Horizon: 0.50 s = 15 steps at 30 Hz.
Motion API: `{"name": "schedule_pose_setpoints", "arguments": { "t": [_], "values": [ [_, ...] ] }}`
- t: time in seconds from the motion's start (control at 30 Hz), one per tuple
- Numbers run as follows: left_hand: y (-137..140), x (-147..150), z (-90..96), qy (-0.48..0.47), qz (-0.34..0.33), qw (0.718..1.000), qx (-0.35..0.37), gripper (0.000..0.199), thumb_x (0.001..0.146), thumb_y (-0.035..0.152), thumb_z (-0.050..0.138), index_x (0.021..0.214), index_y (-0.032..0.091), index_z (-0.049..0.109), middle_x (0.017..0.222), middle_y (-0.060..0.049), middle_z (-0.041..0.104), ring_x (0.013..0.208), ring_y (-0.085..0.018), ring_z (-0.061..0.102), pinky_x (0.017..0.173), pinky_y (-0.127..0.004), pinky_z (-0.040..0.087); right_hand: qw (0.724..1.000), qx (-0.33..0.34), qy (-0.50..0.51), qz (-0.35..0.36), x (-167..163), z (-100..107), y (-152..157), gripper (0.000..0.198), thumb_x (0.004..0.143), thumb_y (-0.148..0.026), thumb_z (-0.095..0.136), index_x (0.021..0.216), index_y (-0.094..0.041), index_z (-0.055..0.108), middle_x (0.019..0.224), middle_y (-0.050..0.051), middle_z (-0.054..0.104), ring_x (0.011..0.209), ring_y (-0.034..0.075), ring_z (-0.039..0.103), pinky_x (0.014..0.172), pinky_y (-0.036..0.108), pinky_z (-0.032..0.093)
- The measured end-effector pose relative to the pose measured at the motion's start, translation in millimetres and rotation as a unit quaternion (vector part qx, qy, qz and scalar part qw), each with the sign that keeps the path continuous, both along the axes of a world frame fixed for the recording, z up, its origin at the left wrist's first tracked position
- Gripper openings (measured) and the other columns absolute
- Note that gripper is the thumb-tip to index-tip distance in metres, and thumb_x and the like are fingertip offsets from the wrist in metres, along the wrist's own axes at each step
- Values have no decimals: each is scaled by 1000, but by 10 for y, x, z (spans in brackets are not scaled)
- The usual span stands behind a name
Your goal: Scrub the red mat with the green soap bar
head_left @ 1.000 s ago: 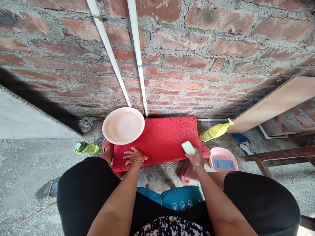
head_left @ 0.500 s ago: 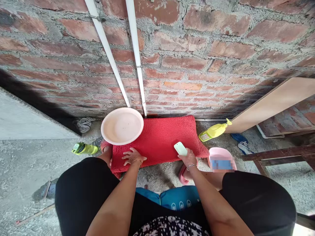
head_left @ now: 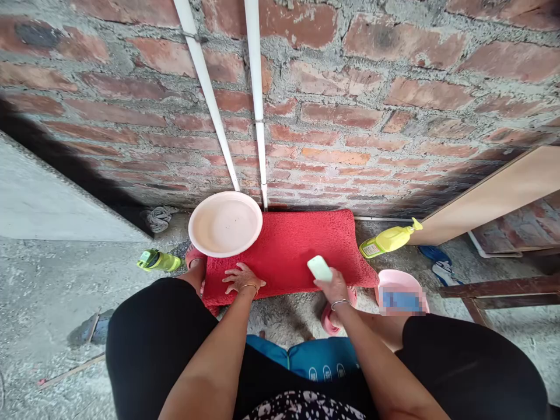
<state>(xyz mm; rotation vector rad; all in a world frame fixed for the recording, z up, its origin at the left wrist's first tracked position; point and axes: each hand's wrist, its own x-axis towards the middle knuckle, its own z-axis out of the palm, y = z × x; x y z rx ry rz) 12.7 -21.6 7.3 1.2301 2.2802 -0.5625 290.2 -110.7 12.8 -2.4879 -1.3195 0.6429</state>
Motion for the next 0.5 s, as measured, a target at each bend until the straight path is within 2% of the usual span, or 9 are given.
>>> {"name": "schedule_pose_setpoints", "arguments": {
  "t": [0.1,0.17,0.23,0.33,0.4,0.5],
  "values": [
    [-5,-6,24,6,-6,1000,-6,131,51,59,81,153,14,12,154,-36,7,137,-57,19,85,-70,43,987,-53,-7,150,-465,49,75,66,64,-40,77,124,-19,56,117,11,62,105,26,59,92,33,42],
    [-9,-6,71,9,-14,1000,-15,130,52,60,80,153,14,12,154,-37,9,136,-57,23,83,-68,45,975,-82,-15,204,-608,99,79,67,66,-40,77,126,-20,55,119,11,60,107,26,58,92,33,41],
    [-18,13,157,12,-39,999,-17,120,59,57,77,153,13,17,153,-37,14,134,-55,30,81,-65,48,970,-99,-24,219,-614,141,72,66,68,-40,76,127,-19,55,120,12,59,107,27,57,91,33,40],
    [-29,101,364,-33,-138,990,4,77,74,40,68,143,17,41,147,-30,37,127,-45,46,84,-56,49,973,-105,-28,205,-485,168,74,65,69,-40,75,126,-18,55,118,12,60,105,26,58,89,32,40],
    [-17,194,554,-96,-205,974,16,49,80,31,61,128,22,58,135,-22,54,121,-36,55,88,-49,48,976,-103,-25,192,-407,168,83,65,69,-40,75,126,-17,55,118,11,60,104,25,58,88,31,40],
    [32,332,956,-192,-245,950,20,33,81,35,59,109,21,68,117,-15,67,110,-29,62,87,-40,48,978,-97,-26,182,-377,154,97,67,67,-38,76,126,-17,54,119,11,59,106,25,57,88,31,40]
  ]
}}
